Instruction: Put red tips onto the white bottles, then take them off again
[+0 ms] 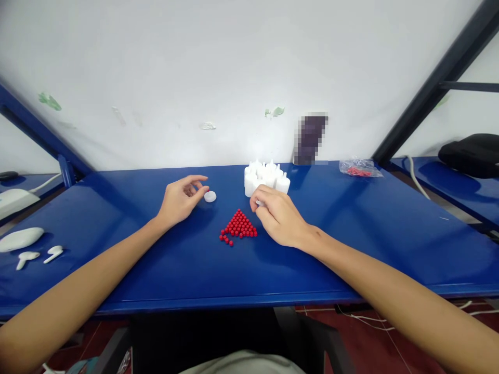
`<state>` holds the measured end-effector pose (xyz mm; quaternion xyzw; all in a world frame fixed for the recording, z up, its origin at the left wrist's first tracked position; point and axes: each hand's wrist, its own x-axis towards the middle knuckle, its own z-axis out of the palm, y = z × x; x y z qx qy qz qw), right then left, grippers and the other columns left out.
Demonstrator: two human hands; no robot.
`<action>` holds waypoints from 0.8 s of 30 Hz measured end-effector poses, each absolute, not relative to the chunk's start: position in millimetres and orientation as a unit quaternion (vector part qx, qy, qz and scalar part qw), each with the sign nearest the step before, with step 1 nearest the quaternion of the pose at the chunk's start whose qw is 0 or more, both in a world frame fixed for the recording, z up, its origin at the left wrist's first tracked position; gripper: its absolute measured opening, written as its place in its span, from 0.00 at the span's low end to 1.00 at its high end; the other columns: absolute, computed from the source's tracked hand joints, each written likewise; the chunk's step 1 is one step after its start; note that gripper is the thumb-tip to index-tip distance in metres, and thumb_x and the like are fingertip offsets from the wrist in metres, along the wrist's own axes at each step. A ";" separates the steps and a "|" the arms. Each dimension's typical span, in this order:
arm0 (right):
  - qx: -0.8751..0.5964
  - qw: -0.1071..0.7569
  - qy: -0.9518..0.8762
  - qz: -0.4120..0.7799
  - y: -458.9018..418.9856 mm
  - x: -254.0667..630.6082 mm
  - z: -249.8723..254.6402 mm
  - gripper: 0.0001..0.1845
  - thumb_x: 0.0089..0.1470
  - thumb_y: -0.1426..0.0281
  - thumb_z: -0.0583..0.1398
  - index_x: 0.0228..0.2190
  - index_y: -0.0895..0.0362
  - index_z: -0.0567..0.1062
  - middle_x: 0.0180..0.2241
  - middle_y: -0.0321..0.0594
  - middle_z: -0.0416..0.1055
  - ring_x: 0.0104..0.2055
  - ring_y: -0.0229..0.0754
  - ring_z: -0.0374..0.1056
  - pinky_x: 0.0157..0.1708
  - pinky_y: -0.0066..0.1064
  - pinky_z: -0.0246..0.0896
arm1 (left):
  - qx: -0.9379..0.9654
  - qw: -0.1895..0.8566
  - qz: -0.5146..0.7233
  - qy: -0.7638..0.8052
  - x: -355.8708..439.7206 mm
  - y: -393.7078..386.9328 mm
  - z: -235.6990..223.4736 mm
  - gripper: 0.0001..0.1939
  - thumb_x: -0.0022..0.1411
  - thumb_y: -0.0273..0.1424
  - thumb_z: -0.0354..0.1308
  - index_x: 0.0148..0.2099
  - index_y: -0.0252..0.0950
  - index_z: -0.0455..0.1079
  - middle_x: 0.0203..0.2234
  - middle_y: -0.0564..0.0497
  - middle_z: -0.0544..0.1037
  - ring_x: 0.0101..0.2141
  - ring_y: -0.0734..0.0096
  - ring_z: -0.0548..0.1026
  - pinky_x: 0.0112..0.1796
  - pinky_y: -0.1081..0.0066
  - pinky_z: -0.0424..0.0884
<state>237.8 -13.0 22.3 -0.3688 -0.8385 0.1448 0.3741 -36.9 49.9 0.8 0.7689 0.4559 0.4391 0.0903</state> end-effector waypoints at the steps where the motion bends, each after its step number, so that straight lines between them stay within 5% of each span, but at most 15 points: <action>1: -0.371 0.372 -0.836 0.156 -14.3 237.2 21.7 0.08 0.51 0.78 0.49 0.28 0.56 0.66 0.27 0.37 0.66 0.29 0.40 0.61 0.31 0.33 0.54 | 0.769 0.071 0.473 0.424 -32.6 44.5 3.8 0.13 0.62 0.35 0.60 0.47 0.35 0.75 0.28 0.52 0.78 0.23 0.79 0.70 0.27 0.77 0.69; 9: -0.284 0.328 -0.860 0.268 -28.0 228.2 18.9 0.21 0.56 0.72 0.54 0.51 0.55 0.56 0.31 0.33 0.66 0.27 0.38 0.61 0.31 0.32 0.56 | 0.854 -0.019 0.504 0.127 13.3 -9.8 16.0 0.10 0.62 0.23 0.61 0.46 0.36 0.73 0.37 0.49 0.81 0.35 0.76 0.78 0.40 0.75 0.75; 13: -0.236 0.322 -0.863 0.310 -31.6 223.1 20.0 0.27 0.62 0.62 0.54 0.58 0.55 0.52 0.35 0.37 0.69 0.31 0.39 0.65 0.34 0.33 0.60 | 0.869 -0.019 0.490 0.070 20.8 -17.5 13.6 0.11 0.62 0.21 0.59 0.47 0.36 0.72 0.37 0.49 0.82 0.36 0.73 0.80 0.37 0.75 0.76; 24: -0.245 0.326 -0.849 0.336 -32.9 221.9 20.9 0.23 0.65 0.66 0.50 0.59 0.57 0.56 0.29 0.33 0.68 0.27 0.37 0.62 0.30 0.30 0.57 | 0.879 -0.028 0.470 0.070 22.1 -14.1 8.1 0.14 0.61 0.21 0.61 0.49 0.35 0.70 0.37 0.49 0.82 0.36 0.72 0.80 0.39 0.72 0.77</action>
